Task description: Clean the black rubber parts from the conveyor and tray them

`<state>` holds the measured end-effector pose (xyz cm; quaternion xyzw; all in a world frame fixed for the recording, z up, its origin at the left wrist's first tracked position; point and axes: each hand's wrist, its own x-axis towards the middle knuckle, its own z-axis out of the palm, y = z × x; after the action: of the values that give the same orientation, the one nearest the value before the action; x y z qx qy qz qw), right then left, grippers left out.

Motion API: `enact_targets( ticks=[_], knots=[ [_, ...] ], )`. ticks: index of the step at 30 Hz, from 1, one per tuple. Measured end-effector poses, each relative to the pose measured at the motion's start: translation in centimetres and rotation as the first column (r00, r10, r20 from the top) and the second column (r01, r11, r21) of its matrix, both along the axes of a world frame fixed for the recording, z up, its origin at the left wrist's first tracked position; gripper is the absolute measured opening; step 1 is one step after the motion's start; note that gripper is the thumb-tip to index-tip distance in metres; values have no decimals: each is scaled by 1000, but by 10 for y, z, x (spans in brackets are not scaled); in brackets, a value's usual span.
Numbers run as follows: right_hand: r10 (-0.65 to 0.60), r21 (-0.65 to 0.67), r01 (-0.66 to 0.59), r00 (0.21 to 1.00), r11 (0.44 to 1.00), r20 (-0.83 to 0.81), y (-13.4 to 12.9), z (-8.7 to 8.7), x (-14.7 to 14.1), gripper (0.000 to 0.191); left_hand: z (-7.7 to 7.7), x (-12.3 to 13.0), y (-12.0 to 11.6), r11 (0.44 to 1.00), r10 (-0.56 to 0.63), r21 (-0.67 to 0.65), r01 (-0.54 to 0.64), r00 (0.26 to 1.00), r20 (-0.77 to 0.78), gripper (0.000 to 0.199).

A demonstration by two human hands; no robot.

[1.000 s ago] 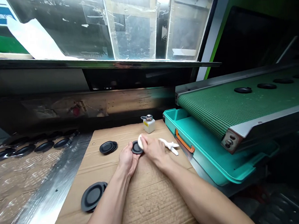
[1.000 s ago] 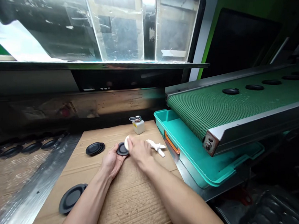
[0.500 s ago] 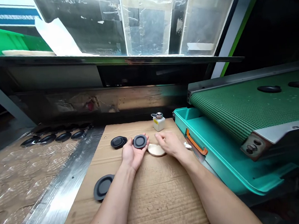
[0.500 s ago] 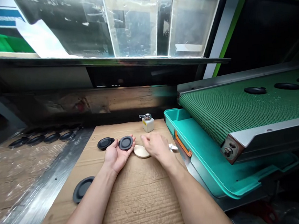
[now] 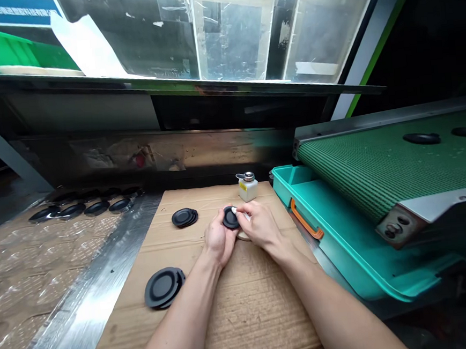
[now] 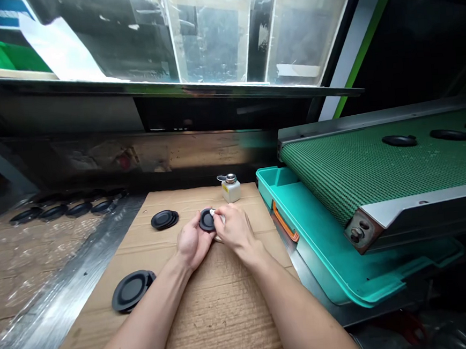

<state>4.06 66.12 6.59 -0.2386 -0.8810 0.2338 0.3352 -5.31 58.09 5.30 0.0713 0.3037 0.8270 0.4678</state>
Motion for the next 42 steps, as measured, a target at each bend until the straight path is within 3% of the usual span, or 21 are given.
enact_targets(
  ticks=[3, 8, 13, 16, 17, 20, 25, 29, 32, 39, 42],
  knots=[
    [-39, 66, 39, 999, 997, -1, -14, -7, -10, 19, 0, 5, 2, 999, 40, 10, -39, 998, -52, 24],
    [139, 115, -152, 984, 982, 111, -16, -6, -5, 11, 1, 0, -3, 999, 17, -46, -19, 999, -51, 29],
    [-94, 198, 83, 994, 977, 51, -11, -4, -4, 17, 1, 5, -1, 1000, -11, -15, 10, 996, -94, 23],
    [66, 221, -87, 993, 971, 100, -11, -5, -4, 14, 1, 4, 0, 998, 19, -58, -22, 998, -52, 28],
    [83, 217, -107, 990, 970, 116, -11, -6, -4, 13, 2, 2, 0, 997, 7, -74, -10, 999, -40, 30],
    [-22, 214, 6, 997, 977, 74, -12, -9, -2, 15, 3, -2, -2, 997, -43, -69, 41, 999, -27, 31],
    [157, 240, -154, 988, 959, 5, -18, -9, -9, 16, 3, -2, -2, 999, -39, -31, 39, 999, -4, 32],
    [-15, 282, 16, 1000, 959, -7, -11, -4, -12, 19, 2, 1, -3, 999, -30, 13, 31, 998, -51, 28],
    [-116, 297, 102, 993, 949, 32, -4, -2, -6, 21, 1, 1, -4, 995, -95, -13, 94, 985, -144, 25],
    [-57, 323, 46, 998, 945, 26, -16, -1, -5, 22, -1, 2, -4, 999, -34, 26, 41, 976, -216, 20],
    [-129, 323, 128, 991, 938, -16, -15, -1, -9, 24, 2, 5, -4, 998, -35, 39, 44, 977, -212, 20]
  ],
)
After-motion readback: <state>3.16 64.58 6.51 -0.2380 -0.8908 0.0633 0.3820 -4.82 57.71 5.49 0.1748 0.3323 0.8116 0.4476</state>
